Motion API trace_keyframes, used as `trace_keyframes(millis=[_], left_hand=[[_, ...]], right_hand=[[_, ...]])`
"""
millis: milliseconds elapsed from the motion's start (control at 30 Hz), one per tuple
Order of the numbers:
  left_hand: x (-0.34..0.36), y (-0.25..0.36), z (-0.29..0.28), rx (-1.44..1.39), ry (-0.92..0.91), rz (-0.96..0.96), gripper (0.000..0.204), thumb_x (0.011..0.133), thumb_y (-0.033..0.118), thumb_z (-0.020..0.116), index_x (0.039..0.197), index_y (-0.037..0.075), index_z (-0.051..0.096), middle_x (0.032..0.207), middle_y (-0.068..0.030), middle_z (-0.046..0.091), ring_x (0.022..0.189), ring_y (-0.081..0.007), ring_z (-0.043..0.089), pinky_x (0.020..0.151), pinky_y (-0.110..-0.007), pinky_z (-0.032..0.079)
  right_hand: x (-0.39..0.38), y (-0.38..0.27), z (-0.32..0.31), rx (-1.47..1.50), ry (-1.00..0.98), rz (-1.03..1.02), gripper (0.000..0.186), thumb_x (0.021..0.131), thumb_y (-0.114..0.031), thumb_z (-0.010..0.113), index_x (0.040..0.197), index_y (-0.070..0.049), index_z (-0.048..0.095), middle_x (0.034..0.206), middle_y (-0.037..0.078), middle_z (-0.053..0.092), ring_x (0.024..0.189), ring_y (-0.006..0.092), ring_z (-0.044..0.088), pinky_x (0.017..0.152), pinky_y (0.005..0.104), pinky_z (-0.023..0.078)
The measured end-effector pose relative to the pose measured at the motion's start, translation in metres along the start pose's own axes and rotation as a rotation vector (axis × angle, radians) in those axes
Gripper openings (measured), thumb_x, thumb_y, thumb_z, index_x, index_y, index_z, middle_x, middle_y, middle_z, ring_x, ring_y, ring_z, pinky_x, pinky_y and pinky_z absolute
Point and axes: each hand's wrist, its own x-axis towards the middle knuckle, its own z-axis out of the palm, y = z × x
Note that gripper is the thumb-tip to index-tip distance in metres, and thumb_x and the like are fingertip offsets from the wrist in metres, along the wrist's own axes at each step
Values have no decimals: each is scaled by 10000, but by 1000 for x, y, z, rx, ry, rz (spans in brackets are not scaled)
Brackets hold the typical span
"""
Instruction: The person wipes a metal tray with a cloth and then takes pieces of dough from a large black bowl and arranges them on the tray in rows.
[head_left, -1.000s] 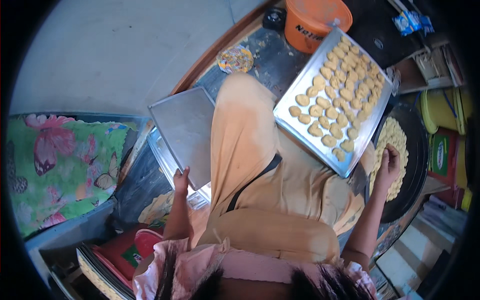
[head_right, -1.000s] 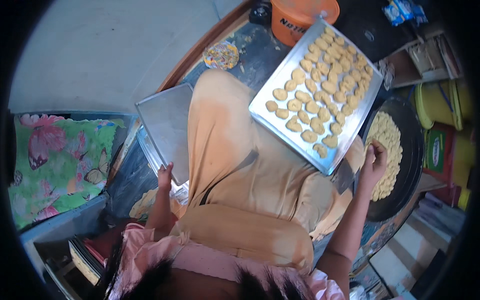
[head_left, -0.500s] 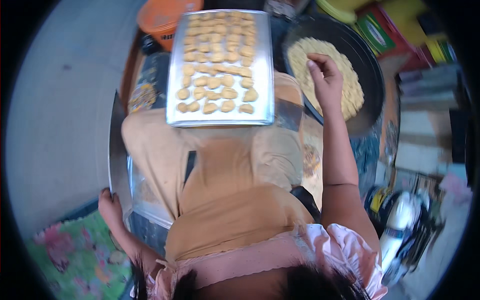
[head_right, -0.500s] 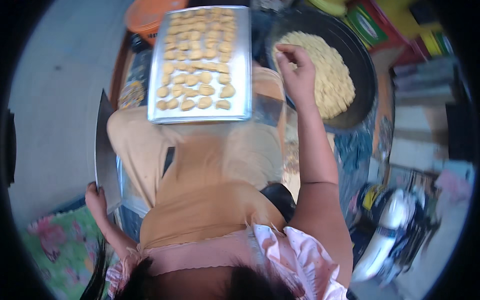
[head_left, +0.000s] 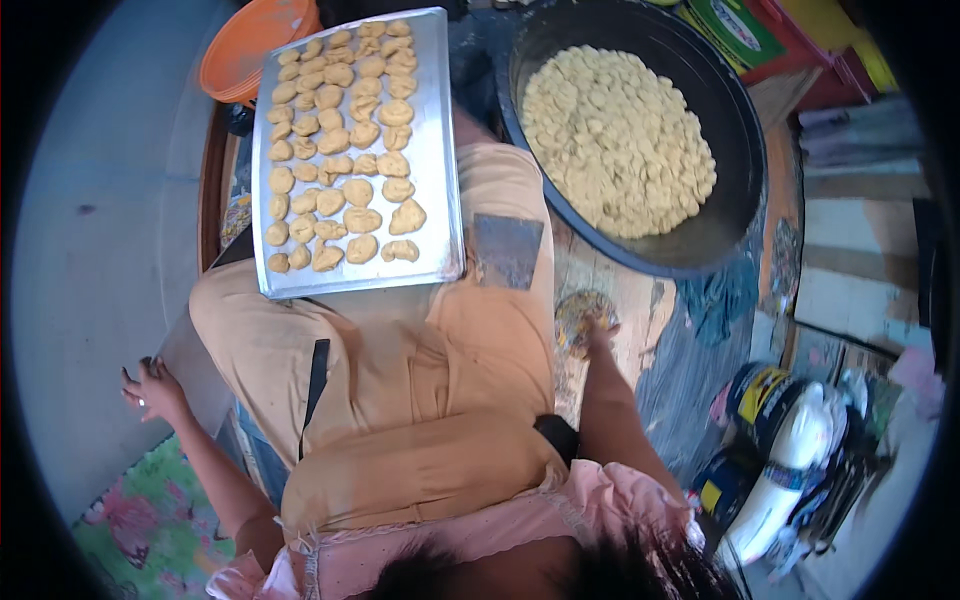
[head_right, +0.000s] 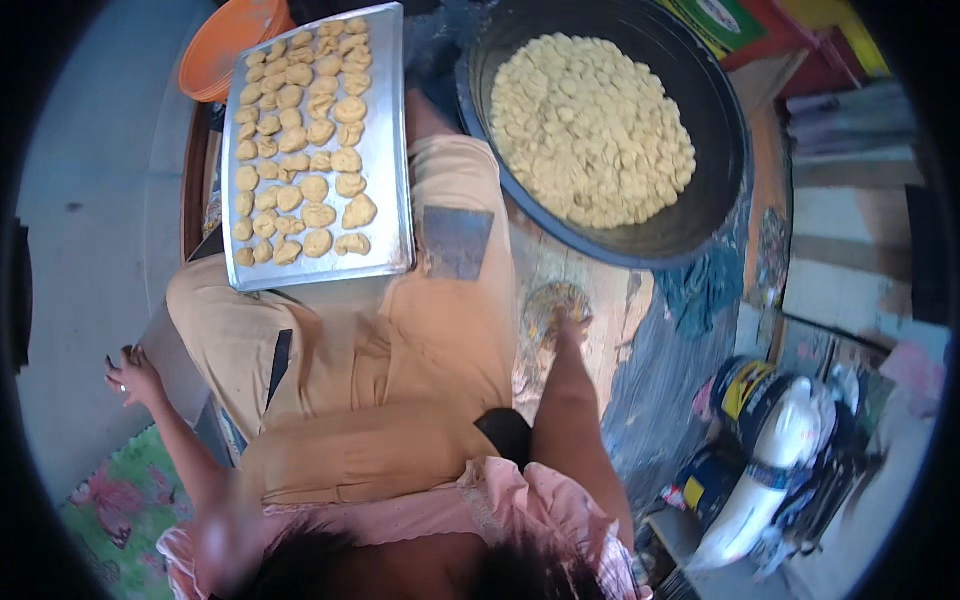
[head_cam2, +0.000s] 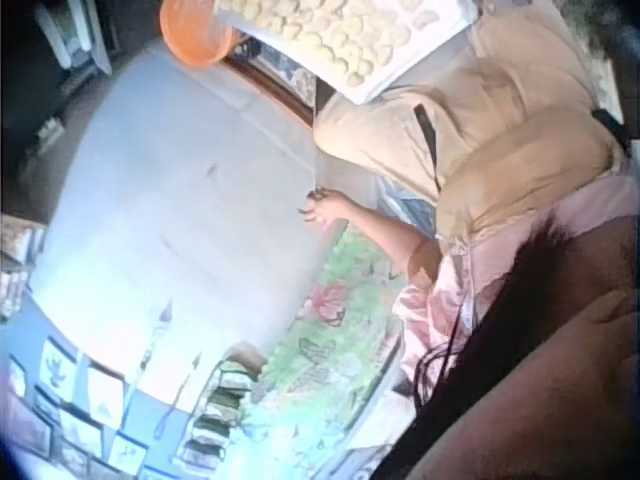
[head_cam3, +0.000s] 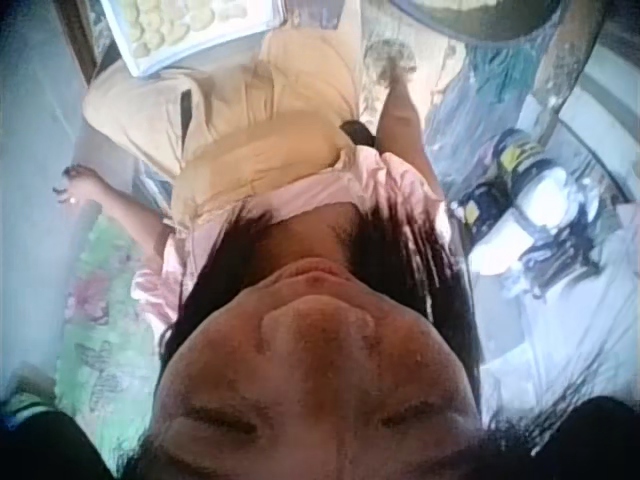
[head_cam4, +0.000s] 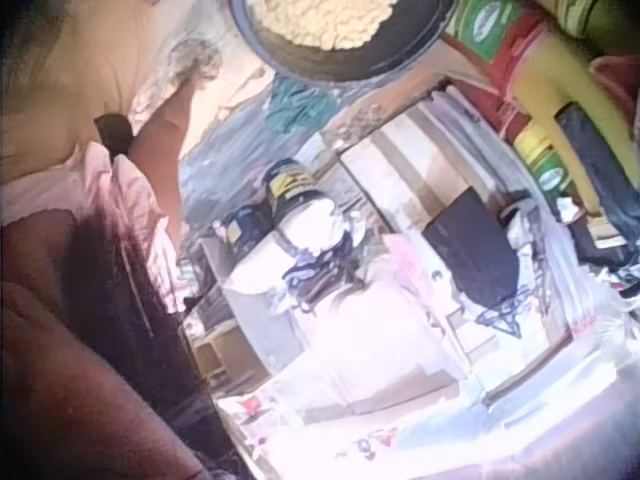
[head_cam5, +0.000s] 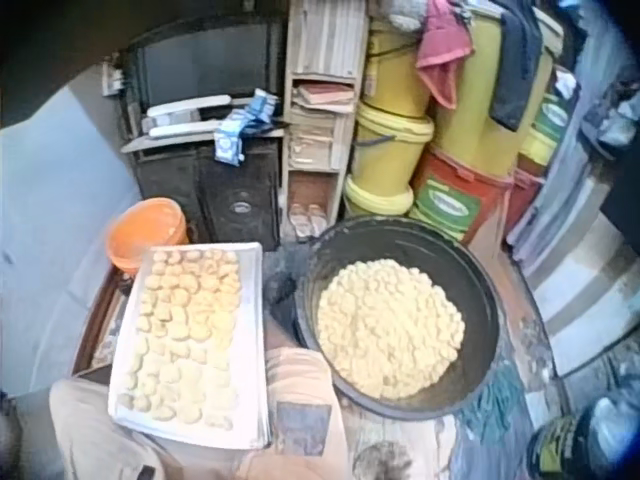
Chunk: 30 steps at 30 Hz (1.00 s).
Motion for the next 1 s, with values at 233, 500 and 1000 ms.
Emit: trace_keyframes(millis=[233, 500, 1000], left_hand=[[6, -9, 1, -426, 256, -211, 457, 885, 448, 555, 1078, 56, 689, 1386, -219, 435, 1224, -346, 473, 954, -469, 411], [40, -24, 8, -1227, 290, -1026, 371, 860, 155, 495, 1112, -93, 609, 1086, -222, 614, 924, -299, 587, 903, -411, 452], [-71, -85, 85, -1422, -648, -1710, 582, 923, 441, 342, 1436, 169, 362, 1514, -133, 256, 1358, -467, 209, 987, -735, 242]], right_hand=[[-37, -43, 45, -880, 44, -207, 845, 681, -466, 713, 1397, -171, 373, 1303, 224, 508, 1208, 388, 499, 995, 479, 401], [7, -57, -6, 48, -572, -409, 354, 731, -217, 551, 1040, -55, 609, 1000, 75, 641, 907, 274, 600, 872, 413, 474], [-154, -108, -2, 164, -1129, 29, 430, 923, -295, 541, 1259, -26, 543, 1158, 113, 642, 1038, 217, 628, 896, 348, 511]])
